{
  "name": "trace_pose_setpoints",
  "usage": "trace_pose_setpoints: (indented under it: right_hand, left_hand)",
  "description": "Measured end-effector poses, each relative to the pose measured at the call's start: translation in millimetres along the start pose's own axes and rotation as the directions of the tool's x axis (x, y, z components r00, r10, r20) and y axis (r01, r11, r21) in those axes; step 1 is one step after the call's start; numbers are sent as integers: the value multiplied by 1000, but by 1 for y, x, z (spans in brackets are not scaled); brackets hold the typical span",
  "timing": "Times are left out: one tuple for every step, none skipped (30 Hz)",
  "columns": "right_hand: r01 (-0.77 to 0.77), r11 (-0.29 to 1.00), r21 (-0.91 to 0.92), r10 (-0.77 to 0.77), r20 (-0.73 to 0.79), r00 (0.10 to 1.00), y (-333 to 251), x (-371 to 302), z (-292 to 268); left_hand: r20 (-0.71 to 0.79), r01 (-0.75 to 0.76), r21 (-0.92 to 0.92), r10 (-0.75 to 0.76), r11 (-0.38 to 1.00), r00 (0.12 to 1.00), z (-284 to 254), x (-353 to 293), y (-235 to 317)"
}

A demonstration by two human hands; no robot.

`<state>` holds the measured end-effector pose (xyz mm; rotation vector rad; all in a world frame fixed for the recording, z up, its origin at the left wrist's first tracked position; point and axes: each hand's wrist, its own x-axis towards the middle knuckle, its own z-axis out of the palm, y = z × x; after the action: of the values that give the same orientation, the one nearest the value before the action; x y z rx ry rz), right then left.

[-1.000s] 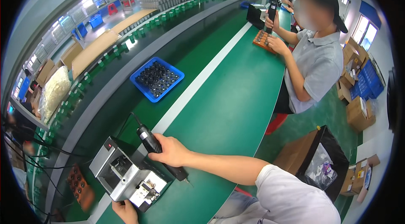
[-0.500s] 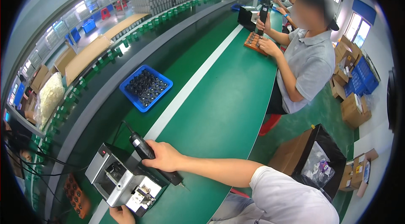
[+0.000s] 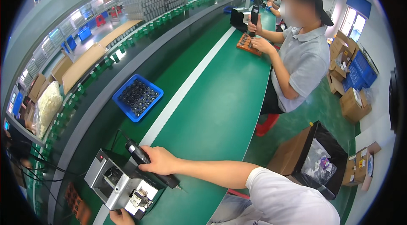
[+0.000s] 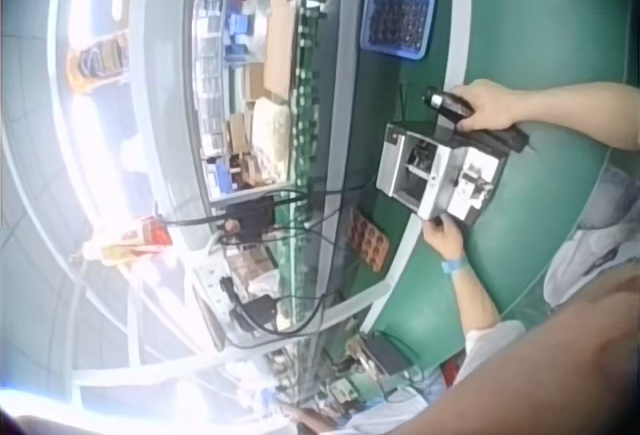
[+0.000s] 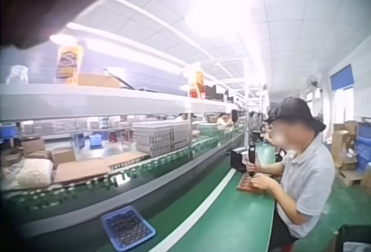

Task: Assembling circular components onto a printed circuit board using a powered screwdriver on an assembly line.

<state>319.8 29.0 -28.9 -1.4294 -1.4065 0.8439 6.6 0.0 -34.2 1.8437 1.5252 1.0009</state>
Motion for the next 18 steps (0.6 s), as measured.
trace_pose_setpoints:
  right_hand:
    - [-3, 1000, -1, 3, -4, 1000, -1, -1, -1]
    - [-10, 1000, 5, 10, 0, 1000, -3, -2, -1]
    - [-18, 1000, 10, 18, 5, 1000, -3, -2, -2]
    - [-19, 1000, 10, 19, 5, 1000, -3, -2, -2]
    - [-9, 1000, 7, 9, 2, 1000, -3, -3, -2]
    - [0, 1000, 4, 0, 0, 1000, -2, -3, -2]
    - [-3, 1000, 3, 3, -2, 1000, -1, -3, -1]
    - [13, 1000, -21, -13, -13, 1000, 0, -1, -1]
    - [29, 999, -46, -30, -23, 999, 1, 0, -1]
    - [29, 998, -49, -30, -25, 999, 0, -1, -3]
    - [18, 999, -34, -18, -5, 1000, -1, -1, -4]
    - [8, 1000, -18, -8, 15, 1000, -2, -2, -5]
    - [9, 1000, -18, -9, 10, 1000, -2, -2, -5]
    - [13, 1000, -15, -13, 11, 1000, -3, -2, -5]
    - [18, 1000, -11, -18, 12, 1000, -3, -3, -5]
    - [18, 1000, -9, -18, 8, 1000, -3, -4, -6]
    - [15, 1000, -13, -15, 5, 1000, -3, -4, -6]
    - [12, 1000, -16, -12, 2, 1000, -4, -4, -6]
  left_hand:
    - [5, -2, -1, 2, 1000, 1000, 0, 0, 1]
    - [-3, -1, 4, 1, 1000, 1000, 0, -1, 2]
    - [-11, 0, 9, 0, 1000, 1000, 0, -1, 2]
    - [-10, 1, 9, -1, 1000, 1000, 0, -1, 2]
    - [-7, -7, 2, 7, 1000, 1000, 0, -1, 2]
    - [-5, -14, -5, 14, 1000, 1000, 0, -1, 1]
    - [-1, -14, -7, 14, 1000, 1000, 0, -1, 2]
    - [-12, -11, -4, 11, 1000, 1000, 0, 0, 6]
    - [-24, -9, -2, 9, 1000, 1000, 1, 1, 9]
    - [-23, -10, -6, 10, 1000, 1000, 2, 0, 7]
    - [-9, -5, -29, 5, 1000, 1000, 1, -1, 4]
    - [6, 0, -53, 0, 999, 1000, 0, -1, 2]
    - [8, -4, -53, 4, 999, 1000, 0, 0, 2]
    - [17, 9, -21, -8, 1000, 1000, -2, -1, 4]
    - [26, 21, 12, -21, 1000, 999, -3, -1, 6]
    - [28, 17, 14, -18, 1000, 999, -3, -2, 6]
    - [33, 30, -9, -29, 1000, 999, -3, -2, 4]
    - [38, 43, -31, -41, 999, 998, -3, -2, 4]
